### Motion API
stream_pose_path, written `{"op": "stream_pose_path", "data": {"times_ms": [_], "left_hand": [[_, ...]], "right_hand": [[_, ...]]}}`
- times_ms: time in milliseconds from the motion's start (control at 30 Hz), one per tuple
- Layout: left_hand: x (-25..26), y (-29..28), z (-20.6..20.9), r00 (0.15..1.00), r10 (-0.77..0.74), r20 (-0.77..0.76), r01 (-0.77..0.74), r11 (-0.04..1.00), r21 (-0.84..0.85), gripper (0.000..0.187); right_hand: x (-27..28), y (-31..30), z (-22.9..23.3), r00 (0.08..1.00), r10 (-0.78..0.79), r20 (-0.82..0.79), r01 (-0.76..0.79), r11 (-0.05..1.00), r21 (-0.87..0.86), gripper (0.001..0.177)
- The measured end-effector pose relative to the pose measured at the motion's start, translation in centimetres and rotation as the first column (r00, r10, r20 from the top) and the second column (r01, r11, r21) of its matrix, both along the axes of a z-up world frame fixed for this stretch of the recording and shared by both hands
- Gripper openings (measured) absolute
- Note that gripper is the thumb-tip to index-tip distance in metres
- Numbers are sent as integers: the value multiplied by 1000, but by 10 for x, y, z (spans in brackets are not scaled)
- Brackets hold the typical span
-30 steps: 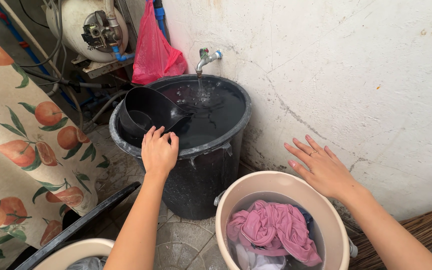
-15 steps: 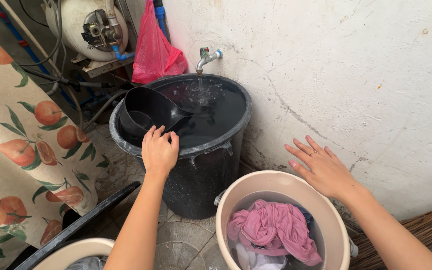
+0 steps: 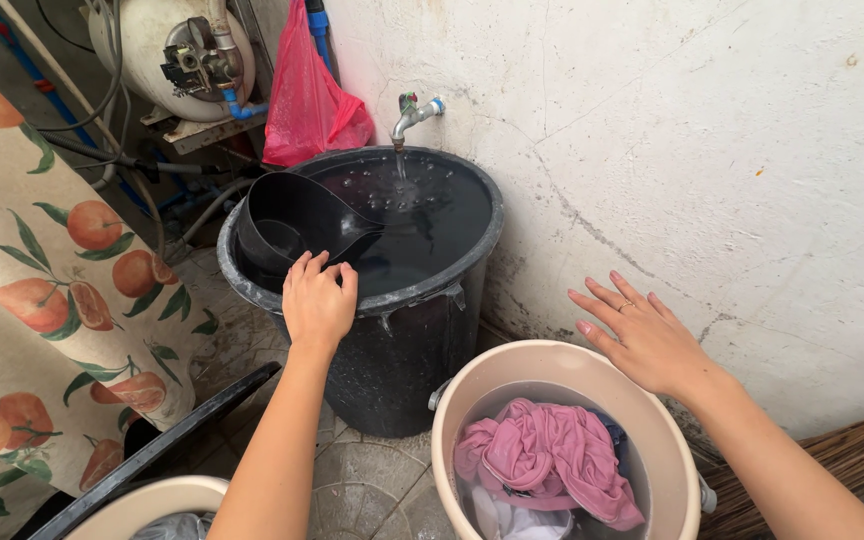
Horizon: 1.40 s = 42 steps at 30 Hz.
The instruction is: The person organizes black plastic hangers on a cushioned bench, stacking them neatly. Then the person moves to a utility area and hand-washes a pink garment in a bucket of water, agitating and rinsing it.
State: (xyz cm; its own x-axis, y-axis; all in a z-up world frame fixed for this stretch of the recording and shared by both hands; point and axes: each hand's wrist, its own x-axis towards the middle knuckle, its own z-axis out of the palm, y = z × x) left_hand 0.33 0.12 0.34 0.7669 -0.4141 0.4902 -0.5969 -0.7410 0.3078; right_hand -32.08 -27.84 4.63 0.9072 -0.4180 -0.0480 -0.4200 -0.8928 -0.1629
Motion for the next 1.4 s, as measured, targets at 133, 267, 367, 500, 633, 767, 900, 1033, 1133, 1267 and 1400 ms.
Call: {"op": "stream_pose_path", "data": {"times_ms": [133, 267, 367, 500, 633, 767, 900, 1033, 1133, 1267, 1400], "left_hand": [[0, 0, -1, 1000, -6, 8, 6, 1000, -6, 48], [2, 0, -2, 1000, -8, 15, 8, 1000, -8, 48], [1, 0, -2, 1000, -7, 13, 7, 1000, -9, 48], [2, 0, -4, 1000, -5, 16, 5, 1000, -12, 48], [1, 0, -2, 1000, -2, 4, 2, 1000, -3, 48], [2, 0, -3, 1000, -1, 1, 1, 1000, 14, 48], [2, 0, -3, 1000, -13, 21, 14, 1000, -20, 46], [4, 0, -3, 1000, -14, 16, 14, 1000, -15, 45], [5, 0, -7, 998, -13, 56, 13, 1000, -3, 46], [5, 2, -3, 995, -24, 101, 22, 1000, 19, 44], [2, -1, 35, 936, -186, 299, 155, 980, 124, 44]], "right_hand": [[0, 1, 1, 1000, -3, 5, 3, 1000, 8, 59], [1, 1, 0, 1000, -7, -1, 7, 1000, 11, 61], [1, -1, -2, 1000, -6, -5, 6, 1000, 10, 61], [1, -1, -3, 1000, -4, -3, 4, 1000, 14, 63], [1, 0, -3, 1000, -2, 1, 2, 1000, 27, 59], [2, 0, -5, 1000, 6, -2, -6, 1000, 21, 61], [4, 1, -3, 1000, 12, 1, -12, 1000, 27, 57], [8, 2, -2, 1000, 3, 21, -4, 999, 49, 57], [12, 4, -3, 1000, 17, 24, -18, 999, 40, 57], [18, 10, -2, 998, 36, 52, -39, 997, 70, 56], [27, 12, 4, 994, 56, 91, -64, 994, 84, 56]]}}
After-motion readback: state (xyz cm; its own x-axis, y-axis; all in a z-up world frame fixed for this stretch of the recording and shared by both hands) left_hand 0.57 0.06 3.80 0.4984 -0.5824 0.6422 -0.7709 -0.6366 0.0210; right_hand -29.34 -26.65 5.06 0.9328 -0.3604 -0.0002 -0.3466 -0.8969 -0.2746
